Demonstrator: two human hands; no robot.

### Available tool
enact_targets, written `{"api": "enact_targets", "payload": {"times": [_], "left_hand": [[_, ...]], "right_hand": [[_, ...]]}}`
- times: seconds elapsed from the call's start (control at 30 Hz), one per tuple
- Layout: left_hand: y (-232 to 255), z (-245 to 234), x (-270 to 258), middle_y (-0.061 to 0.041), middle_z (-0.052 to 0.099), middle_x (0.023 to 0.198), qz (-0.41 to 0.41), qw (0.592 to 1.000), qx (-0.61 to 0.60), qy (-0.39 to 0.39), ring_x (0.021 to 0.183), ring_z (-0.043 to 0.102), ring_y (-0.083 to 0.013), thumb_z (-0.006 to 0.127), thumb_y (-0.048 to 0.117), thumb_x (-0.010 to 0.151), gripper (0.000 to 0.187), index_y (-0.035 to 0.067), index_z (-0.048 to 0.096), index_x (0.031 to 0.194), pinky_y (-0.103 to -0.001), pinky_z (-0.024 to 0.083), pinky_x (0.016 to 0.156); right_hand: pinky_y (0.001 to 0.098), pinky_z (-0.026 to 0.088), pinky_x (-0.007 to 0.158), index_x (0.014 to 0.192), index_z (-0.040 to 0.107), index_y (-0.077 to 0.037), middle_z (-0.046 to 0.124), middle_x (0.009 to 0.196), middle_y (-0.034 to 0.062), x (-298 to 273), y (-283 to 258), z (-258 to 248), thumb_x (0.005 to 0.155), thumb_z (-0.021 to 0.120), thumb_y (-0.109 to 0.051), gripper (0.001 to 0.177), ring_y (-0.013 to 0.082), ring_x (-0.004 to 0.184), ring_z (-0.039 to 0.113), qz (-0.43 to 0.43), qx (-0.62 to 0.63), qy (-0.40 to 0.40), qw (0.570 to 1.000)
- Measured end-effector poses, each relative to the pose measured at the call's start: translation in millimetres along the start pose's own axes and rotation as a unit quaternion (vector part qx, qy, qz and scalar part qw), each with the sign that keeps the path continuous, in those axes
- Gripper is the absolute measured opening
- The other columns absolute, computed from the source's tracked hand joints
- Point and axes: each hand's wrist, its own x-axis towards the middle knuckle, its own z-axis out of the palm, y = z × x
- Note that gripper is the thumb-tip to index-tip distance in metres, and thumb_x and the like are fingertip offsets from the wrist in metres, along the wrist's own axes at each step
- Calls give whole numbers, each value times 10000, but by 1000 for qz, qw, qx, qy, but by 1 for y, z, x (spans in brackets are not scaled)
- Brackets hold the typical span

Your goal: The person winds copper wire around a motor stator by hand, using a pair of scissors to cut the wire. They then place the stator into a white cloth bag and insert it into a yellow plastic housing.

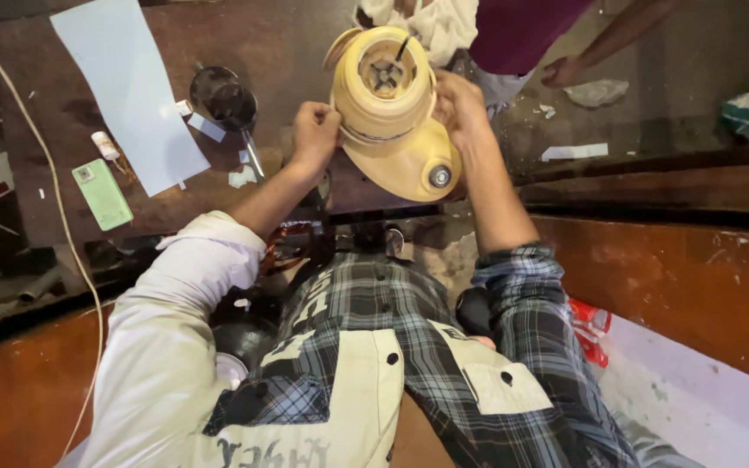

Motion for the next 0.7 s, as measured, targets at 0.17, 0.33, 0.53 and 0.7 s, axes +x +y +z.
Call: {"api": "enact_targets", "payload": {"times": [0.17, 0.33, 0.53, 0.7], "left_hand": [[7, -6, 29, -63, 688, 767, -81, 996, -47, 0, 578, 637, -129, 549, 106, 943, 195, 30, 631, 1103, -252, 490, 462], [12, -9, 63, -86, 683, 731, 113, 979, 165, 41, 593, 665, -155, 649, 155, 941, 128, 29, 654, 961, -308, 508, 504], [8, -5, 76, -111, 691, 688, 194, 957, 176, 126, 602, 679, -212, 676, 182, 937, 178, 10, 643, 910, -379, 537, 572], [8, 2, 87, -94, 721, 726, 201, 955, 186, 114, 651, 704, -186, 689, 203, 920, 164, 39, 688, 933, -361, 549, 600]], "right_hand": [[290, 566, 583, 1131, 715, 44, 734, 875, 69, -1, -34, 25, 867, 647, -49, 288, 122, 678, 666, 4, 1, -20, 1000], [293, 553, 595, 1153, 706, 69, 740, 916, 88, 17, -64, 44, 974, 689, -130, 268, 140, 706, 662, 43, -121, -60, 990], [289, 621, 693, 1169, 716, 12, 771, 939, 56, 21, -67, 39, 939, 650, -55, 249, 129, 762, 735, 11, -76, -95, 993], [281, 515, 526, 1173, 689, 44, 695, 848, 47, 40, -40, 20, 963, 646, -67, 241, 114, 632, 629, 27, -113, -82, 990]]}}
